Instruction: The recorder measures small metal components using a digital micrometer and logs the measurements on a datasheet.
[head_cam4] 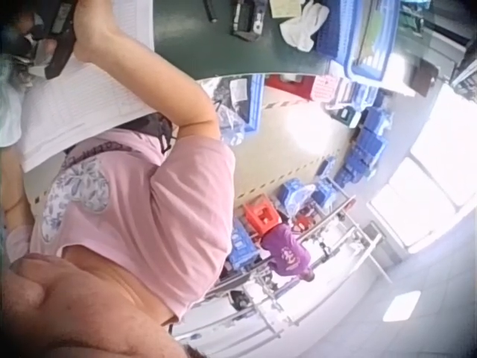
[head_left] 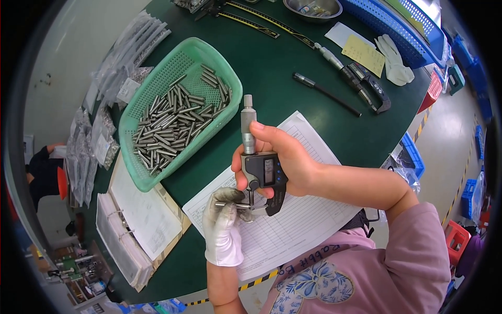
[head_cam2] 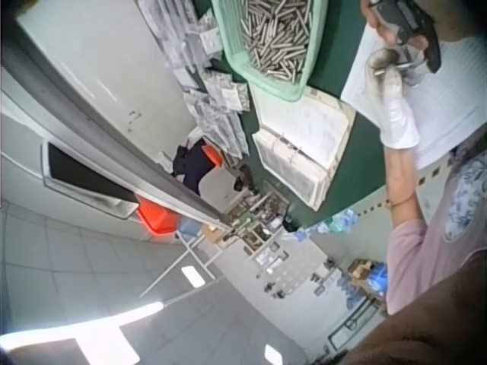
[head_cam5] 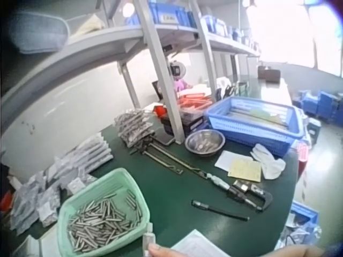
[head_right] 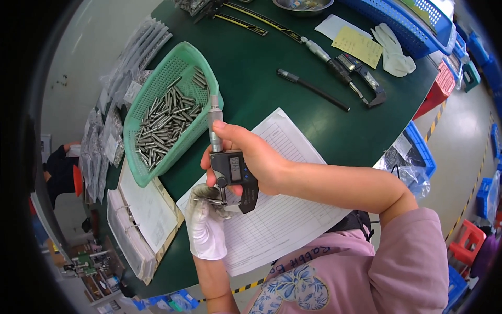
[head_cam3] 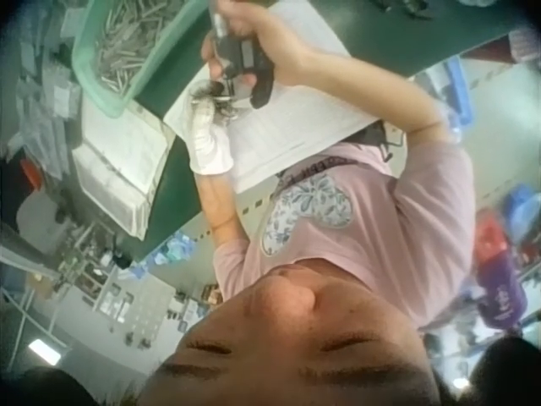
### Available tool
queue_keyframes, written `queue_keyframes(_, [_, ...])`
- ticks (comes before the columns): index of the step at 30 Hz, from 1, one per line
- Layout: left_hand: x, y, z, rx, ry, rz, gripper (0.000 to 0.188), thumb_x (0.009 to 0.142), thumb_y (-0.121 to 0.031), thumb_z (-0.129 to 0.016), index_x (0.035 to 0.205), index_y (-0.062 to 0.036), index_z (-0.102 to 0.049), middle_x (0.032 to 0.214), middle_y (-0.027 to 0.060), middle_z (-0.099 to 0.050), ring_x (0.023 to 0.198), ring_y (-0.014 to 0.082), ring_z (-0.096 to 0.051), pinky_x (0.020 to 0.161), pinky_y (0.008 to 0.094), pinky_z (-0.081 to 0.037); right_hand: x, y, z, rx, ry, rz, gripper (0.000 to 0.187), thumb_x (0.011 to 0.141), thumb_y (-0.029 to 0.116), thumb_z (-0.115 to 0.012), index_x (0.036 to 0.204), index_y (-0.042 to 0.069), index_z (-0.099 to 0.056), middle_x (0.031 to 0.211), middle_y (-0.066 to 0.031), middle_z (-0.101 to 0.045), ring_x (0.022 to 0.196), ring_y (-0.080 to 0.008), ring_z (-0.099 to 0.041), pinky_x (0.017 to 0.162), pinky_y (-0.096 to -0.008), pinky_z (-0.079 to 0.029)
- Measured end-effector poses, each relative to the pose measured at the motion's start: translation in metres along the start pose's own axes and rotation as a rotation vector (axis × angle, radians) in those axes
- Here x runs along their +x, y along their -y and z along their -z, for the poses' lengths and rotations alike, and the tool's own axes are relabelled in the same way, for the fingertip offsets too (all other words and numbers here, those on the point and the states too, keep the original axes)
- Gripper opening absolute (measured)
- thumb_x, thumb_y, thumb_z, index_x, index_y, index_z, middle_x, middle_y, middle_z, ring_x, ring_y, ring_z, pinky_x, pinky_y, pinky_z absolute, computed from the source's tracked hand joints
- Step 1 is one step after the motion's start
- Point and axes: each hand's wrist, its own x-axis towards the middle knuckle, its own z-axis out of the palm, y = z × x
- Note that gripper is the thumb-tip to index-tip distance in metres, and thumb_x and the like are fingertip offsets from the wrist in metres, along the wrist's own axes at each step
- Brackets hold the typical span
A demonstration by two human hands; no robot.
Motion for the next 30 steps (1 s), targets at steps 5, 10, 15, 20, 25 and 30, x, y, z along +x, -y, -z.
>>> queue_keyframes(5, [-0.002, -0.003, -0.008, 0.049, -0.036, 0.003, 0.026, 0.080, -0.020, -0.062, 0.093, -0.0003, -0.051, 0.084, 0.0070, -0.056, 0.065, 0.0129, -0.054, 0.059, 0.0259, -0.045, -0.001, 0.002, 0.002, -0.044, 0.004, -0.034, 0.067, 0.088, 0.057, -0.021, 0.089, 0.000, -0.056, 0.070, -0.0149, -0.061, 0.042, -0.0164, -0.048, 0.042, -0.0250, -0.041])
queue_keyframes(10, [0.002, -0.008, 0.000, -0.041, -0.044, -0.118, 0.024, 0.082, -0.020, -0.062, 0.091, -0.0011, -0.051, 0.078, 0.0060, -0.054, 0.060, 0.0122, -0.052, 0.057, 0.0255, -0.044, -0.001, 0.017, -0.002, -0.010, -0.022, 0.005, 0.073, 0.086, 0.060, -0.019, 0.092, -0.003, -0.055, 0.071, -0.0177, -0.060, 0.042, -0.0172, -0.049, 0.039, -0.0246, -0.041])
queue_keyframes(15, [0.009, -0.020, 0.025, -0.150, -0.103, -0.277, 0.017, 0.084, -0.017, -0.059, 0.090, -0.0022, -0.052, 0.073, 0.0036, -0.053, 0.055, 0.0092, -0.050, 0.053, 0.0234, -0.042, -0.009, 0.056, 0.004, -0.142, -0.329, 0.449, 0.054, 0.087, 0.047, -0.032, 0.105, -0.001, -0.049, 0.075, -0.0177, -0.059, 0.040, -0.0191, -0.050, 0.038, -0.0257, -0.042])
queue_keyframes(20, [0.020, -0.052, 0.027, 0.329, -0.378, -0.506, 0.012, 0.083, -0.009, -0.059, 0.091, -0.0006, -0.057, 0.077, 0.0021, -0.055, 0.066, 0.0068, -0.051, 0.059, 0.0204, -0.043, -0.002, 0.084, 0.033, -0.355, -0.413, 0.349, 0.037, 0.082, 0.034, -0.048, 0.102, 0.003, -0.049, 0.080, -0.0118, -0.058, 0.048, -0.0185, -0.053, 0.044, -0.0288, -0.046])
queue_keyframes(25, [0.060, -0.084, 0.059, 1.044, -0.573, -0.723, 0.014, 0.077, -0.015, -0.063, 0.088, -0.0065, -0.061, 0.082, 0.0088, -0.060, 0.073, 0.0218, -0.060, 0.066, 0.0297, -0.046, 0.029, 0.088, 0.041, -0.790, -0.446, 0.129, 0.024, 0.078, 0.013, -0.058, 0.096, -0.001, -0.050, 0.075, -0.0089, -0.056, 0.048, -0.0147, -0.056, 0.042, -0.0255, -0.046])
queue_keyframes(30, [0.065, -0.088, 0.075, 1.237, -0.662, -0.684, 0.015, 0.079, -0.022, -0.061, 0.088, -0.0105, -0.062, 0.084, 0.0072, -0.061, 0.076, 0.0250, -0.060, 0.068, 0.0332, -0.046, 0.046, 0.091, 0.043, -0.952, -0.515, 0.165, 0.028, 0.074, 0.012, -0.063, 0.094, -0.006, -0.054, 0.067, -0.0086, -0.057, 0.046, -0.0128, -0.055, 0.041, -0.0225, -0.044])
